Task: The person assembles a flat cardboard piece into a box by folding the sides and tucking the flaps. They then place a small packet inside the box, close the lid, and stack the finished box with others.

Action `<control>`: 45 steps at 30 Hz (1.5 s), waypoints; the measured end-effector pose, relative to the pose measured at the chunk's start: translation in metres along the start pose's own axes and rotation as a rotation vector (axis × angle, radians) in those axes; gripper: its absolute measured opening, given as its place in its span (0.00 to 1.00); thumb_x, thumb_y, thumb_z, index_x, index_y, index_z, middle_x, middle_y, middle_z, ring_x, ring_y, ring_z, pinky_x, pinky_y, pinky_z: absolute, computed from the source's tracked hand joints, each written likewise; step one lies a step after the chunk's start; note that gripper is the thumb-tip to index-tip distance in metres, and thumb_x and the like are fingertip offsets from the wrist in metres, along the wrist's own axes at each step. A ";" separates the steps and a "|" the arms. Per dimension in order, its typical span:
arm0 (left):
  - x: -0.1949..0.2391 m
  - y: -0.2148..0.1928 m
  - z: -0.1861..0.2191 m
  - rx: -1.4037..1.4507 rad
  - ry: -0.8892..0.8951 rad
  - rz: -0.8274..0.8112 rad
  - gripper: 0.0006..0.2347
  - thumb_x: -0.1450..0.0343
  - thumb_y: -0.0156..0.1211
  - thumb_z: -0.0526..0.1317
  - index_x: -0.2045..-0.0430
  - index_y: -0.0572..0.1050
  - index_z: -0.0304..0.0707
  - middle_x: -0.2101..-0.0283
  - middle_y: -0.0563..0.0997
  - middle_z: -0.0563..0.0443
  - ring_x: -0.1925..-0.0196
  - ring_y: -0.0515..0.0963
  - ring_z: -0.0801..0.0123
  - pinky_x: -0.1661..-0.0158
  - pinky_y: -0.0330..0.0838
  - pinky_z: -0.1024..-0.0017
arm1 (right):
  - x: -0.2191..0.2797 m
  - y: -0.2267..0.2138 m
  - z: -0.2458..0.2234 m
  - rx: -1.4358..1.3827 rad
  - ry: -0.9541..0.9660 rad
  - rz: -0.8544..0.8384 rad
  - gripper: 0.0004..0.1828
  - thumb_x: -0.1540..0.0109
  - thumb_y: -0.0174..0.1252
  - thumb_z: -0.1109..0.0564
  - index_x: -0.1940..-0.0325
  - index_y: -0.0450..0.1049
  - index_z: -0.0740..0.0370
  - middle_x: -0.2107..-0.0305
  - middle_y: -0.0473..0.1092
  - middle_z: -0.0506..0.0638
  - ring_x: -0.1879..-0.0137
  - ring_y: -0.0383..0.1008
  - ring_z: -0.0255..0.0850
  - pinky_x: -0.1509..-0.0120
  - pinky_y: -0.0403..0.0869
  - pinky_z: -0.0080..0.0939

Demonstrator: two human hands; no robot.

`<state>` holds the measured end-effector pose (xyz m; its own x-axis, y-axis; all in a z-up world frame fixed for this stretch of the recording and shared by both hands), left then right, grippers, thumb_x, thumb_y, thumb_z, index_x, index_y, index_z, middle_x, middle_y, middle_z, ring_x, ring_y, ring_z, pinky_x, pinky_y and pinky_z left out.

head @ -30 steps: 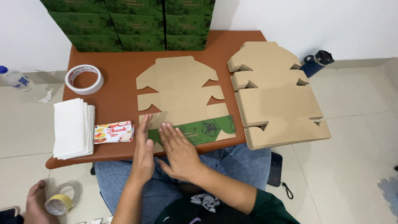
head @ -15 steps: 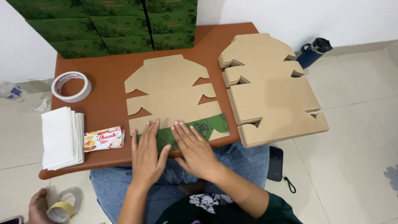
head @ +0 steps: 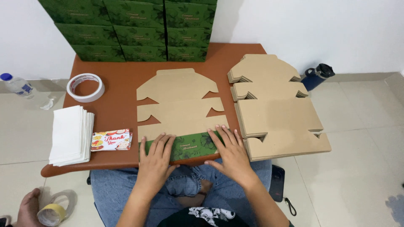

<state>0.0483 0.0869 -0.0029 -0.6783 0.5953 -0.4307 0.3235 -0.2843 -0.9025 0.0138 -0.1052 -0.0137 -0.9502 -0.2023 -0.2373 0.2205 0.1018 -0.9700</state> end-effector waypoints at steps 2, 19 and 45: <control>0.007 -0.003 0.000 0.033 0.025 -0.004 0.39 0.43 0.67 0.43 0.34 0.59 0.40 0.37 0.67 0.51 0.30 0.63 0.62 0.31 0.48 0.42 | 0.008 -0.002 -0.002 0.004 -0.010 0.002 0.51 0.42 0.63 0.33 0.21 0.48 0.49 0.27 0.52 0.54 0.21 0.46 0.50 0.21 0.45 0.58; -0.016 -0.049 -0.096 0.857 -0.476 0.119 0.05 0.38 0.73 0.33 0.73 0.87 0.47 0.71 0.88 0.54 0.64 0.87 0.61 0.59 0.78 0.68 | -0.012 -0.081 0.035 -0.306 0.412 0.050 0.11 0.37 0.60 0.53 0.58 0.84 0.36 0.69 0.81 0.35 0.59 0.82 0.39 0.55 0.79 0.40; -0.071 0.009 -0.092 0.107 -0.346 0.155 0.18 0.37 0.69 0.32 0.51 0.80 0.40 0.49 0.78 0.42 0.53 0.79 0.52 0.54 0.68 0.60 | -0.108 -0.016 0.034 -0.267 0.324 0.108 0.22 0.33 0.51 0.65 0.33 0.68 0.66 0.36 0.62 0.71 0.25 0.53 0.65 0.26 0.57 0.66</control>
<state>0.1599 0.1113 0.0196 -0.8150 0.2561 -0.5198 0.3814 -0.4382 -0.8139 0.1206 -0.1179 0.0259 -0.9541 0.1351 -0.2672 0.2986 0.3623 -0.8830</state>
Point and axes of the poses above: each hand's wrist, its own x-axis away from the middle knuckle, its own y-axis out of the palm, z = x × y, the point moved 9 cm from there along -x, towards the middle knuckle
